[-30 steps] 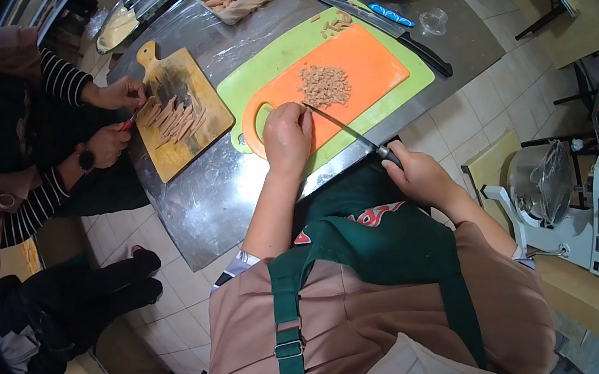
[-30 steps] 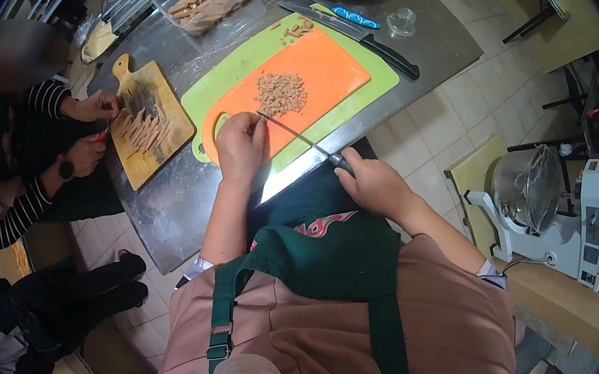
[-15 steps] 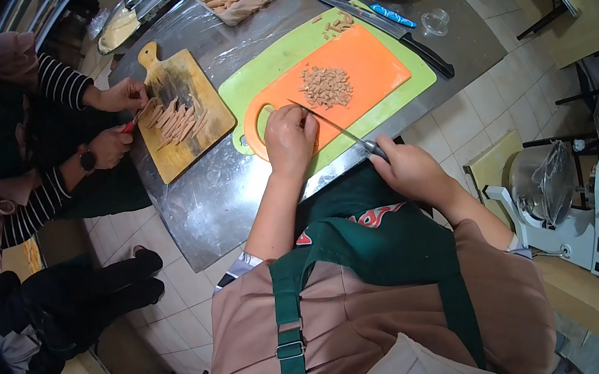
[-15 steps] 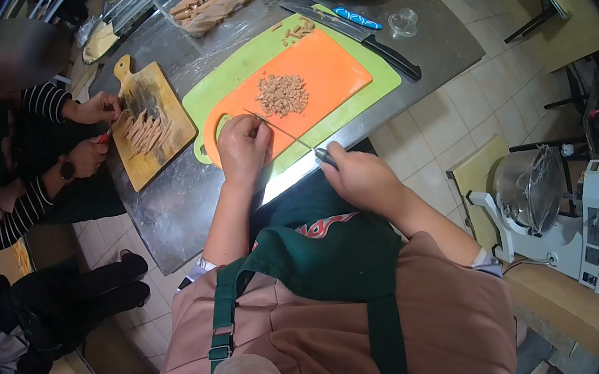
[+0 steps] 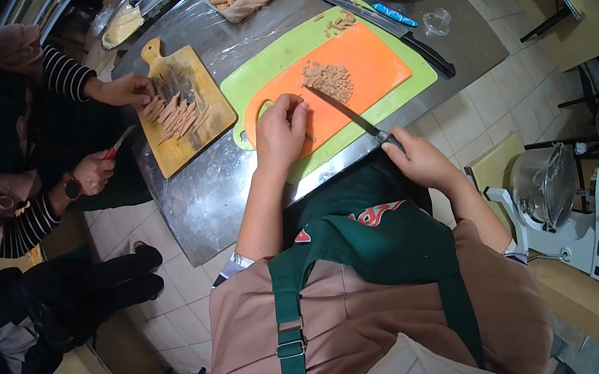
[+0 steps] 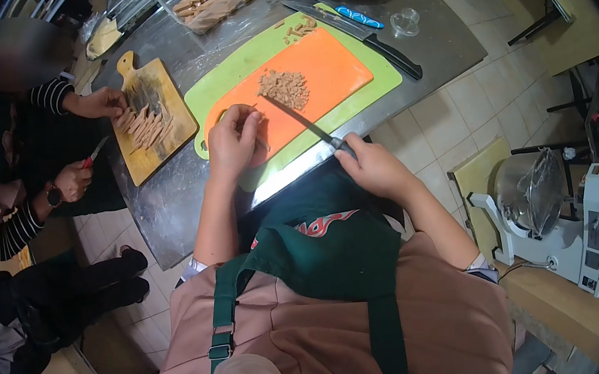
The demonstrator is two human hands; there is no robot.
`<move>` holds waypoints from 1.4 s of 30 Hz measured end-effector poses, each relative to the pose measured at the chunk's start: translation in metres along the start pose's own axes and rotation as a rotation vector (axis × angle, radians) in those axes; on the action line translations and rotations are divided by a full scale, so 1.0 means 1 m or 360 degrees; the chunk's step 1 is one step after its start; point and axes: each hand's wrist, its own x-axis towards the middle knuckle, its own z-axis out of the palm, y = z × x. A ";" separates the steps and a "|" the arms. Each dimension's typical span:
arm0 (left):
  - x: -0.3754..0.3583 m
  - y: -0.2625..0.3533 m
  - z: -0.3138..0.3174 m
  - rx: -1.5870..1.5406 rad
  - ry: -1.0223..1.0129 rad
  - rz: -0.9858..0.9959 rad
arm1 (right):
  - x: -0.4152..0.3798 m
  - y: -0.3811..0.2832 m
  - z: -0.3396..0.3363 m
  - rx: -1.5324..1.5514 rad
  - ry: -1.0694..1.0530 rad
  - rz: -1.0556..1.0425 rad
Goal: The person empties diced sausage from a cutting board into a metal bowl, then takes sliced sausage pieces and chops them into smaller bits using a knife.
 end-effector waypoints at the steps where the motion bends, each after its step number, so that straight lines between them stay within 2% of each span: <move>1: 0.001 0.001 -0.005 -0.0014 -0.0052 -0.0044 | 0.002 0.000 -0.002 -0.0048 0.0009 0.0020; 4: 0.003 -0.006 -0.016 -0.0201 -0.0040 -0.0022 | 0.007 0.002 -0.008 -0.0114 -0.0026 0.0057; 6: 0.001 -0.002 -0.027 -0.0193 -0.0076 -0.0129 | 0.008 0.003 -0.010 -0.0126 -0.0035 0.0123; 8: 0.002 -0.007 -0.036 -0.0108 0.0018 -0.0034 | 0.008 0.004 -0.010 -0.0132 -0.0022 0.0113; 10: 0.000 -0.009 -0.049 -0.0076 -0.0047 -0.0123 | 0.009 0.005 -0.010 -0.0134 -0.0004 0.0106; 12: -0.005 -0.008 -0.059 0.0228 -0.0262 0.0173 | 0.009 0.006 -0.011 -0.0139 -0.0009 0.0127; 15: -0.012 -0.007 -0.056 0.0218 -0.0415 0.0198 | 0.009 0.002 -0.014 -0.0139 -0.0040 0.0178; 22: -0.009 -0.018 -0.031 0.0185 -0.0351 0.0052 | 0.007 0.006 -0.018 -0.0211 0.0062 0.0109; 27: -0.006 -0.026 -0.024 0.0174 -0.0250 0.0110 | -0.001 -0.003 -0.023 -0.0176 0.0093 0.0077; 32: -0.002 -0.026 -0.022 0.0149 -0.0240 0.0060 | 0.002 -0.010 -0.014 -0.0160 0.0010 -0.0023; 36: -0.002 -0.024 -0.017 0.0183 -0.0173 0.0145 | 0.011 -0.016 0.002 -0.0173 -0.0038 -0.0118; 38: -0.006 -0.021 -0.012 0.0224 -0.0149 0.0189 | 0.016 -0.022 0.005 -0.0231 -0.0075 -0.0054; 40: -0.010 -0.017 -0.007 0.0440 -0.0007 0.0386 | 0.019 -0.026 0.007 -0.0296 -0.0066 0.0014; 42: -0.017 -0.009 -0.006 0.0537 -0.0060 0.0436 | 0.022 -0.022 0.007 -0.0285 -0.0024 0.0026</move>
